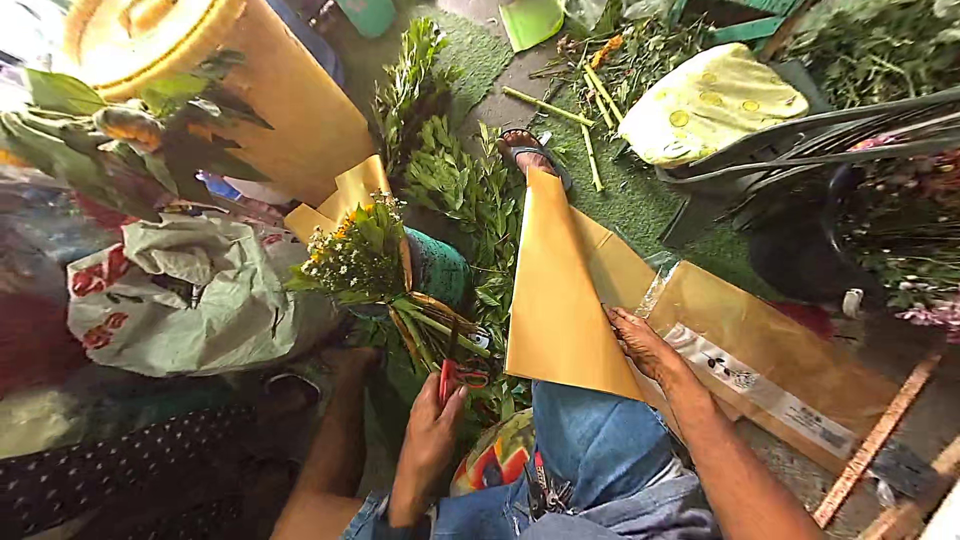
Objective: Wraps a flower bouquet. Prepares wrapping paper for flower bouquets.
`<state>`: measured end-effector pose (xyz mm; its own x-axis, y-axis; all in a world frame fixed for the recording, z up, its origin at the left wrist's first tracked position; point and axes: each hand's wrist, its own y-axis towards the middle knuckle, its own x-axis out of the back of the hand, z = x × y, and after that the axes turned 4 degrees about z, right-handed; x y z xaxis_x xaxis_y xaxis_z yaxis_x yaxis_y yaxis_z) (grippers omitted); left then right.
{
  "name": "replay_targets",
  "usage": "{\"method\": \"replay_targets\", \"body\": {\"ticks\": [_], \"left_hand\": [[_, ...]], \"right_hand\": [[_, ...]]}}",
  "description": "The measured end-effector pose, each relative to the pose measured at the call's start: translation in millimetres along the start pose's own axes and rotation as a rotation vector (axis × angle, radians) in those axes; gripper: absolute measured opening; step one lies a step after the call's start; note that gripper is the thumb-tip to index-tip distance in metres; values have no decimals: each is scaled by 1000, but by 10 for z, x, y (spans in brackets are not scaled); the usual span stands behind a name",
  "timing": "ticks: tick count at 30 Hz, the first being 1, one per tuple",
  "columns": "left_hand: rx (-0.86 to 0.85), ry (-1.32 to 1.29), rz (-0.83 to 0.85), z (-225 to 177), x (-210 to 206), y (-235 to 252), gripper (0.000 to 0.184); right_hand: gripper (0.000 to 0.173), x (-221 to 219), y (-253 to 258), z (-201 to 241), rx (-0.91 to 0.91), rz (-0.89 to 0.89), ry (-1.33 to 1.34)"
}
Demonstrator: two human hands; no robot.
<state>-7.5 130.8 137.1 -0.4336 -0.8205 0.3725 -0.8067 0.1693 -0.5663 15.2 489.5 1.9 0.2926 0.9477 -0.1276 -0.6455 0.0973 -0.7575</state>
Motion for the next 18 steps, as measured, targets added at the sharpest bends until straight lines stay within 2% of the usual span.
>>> {"method": "replay_targets", "body": {"ticks": [2,4,7,11,13,15,18], "left_hand": [[-64,-221,-30,-215,-300,219,33],[-52,-338,4,-386,-576,450,35],[-79,-387,10,-545,-788,598,15],[-140,-435,19,-598,-662,338,7],[-145,-444,-8,-582,-523,103,6],[-125,-424,-30,-545,-364,-154,4],[-77,-424,-63,-399,-192,-458,11]], "right_hand": [[49,-17,1,-8,8,4,9],[48,-17,-25,-1,19,-2,19],[50,33,-51,-16,17,-17,42],[69,166,262,-193,-111,-21,169],[62,167,288,-163,-84,-44,198],[50,144,-192,-24,25,-77,156],[45,-12,-717,212,129,-173,-80]]}}
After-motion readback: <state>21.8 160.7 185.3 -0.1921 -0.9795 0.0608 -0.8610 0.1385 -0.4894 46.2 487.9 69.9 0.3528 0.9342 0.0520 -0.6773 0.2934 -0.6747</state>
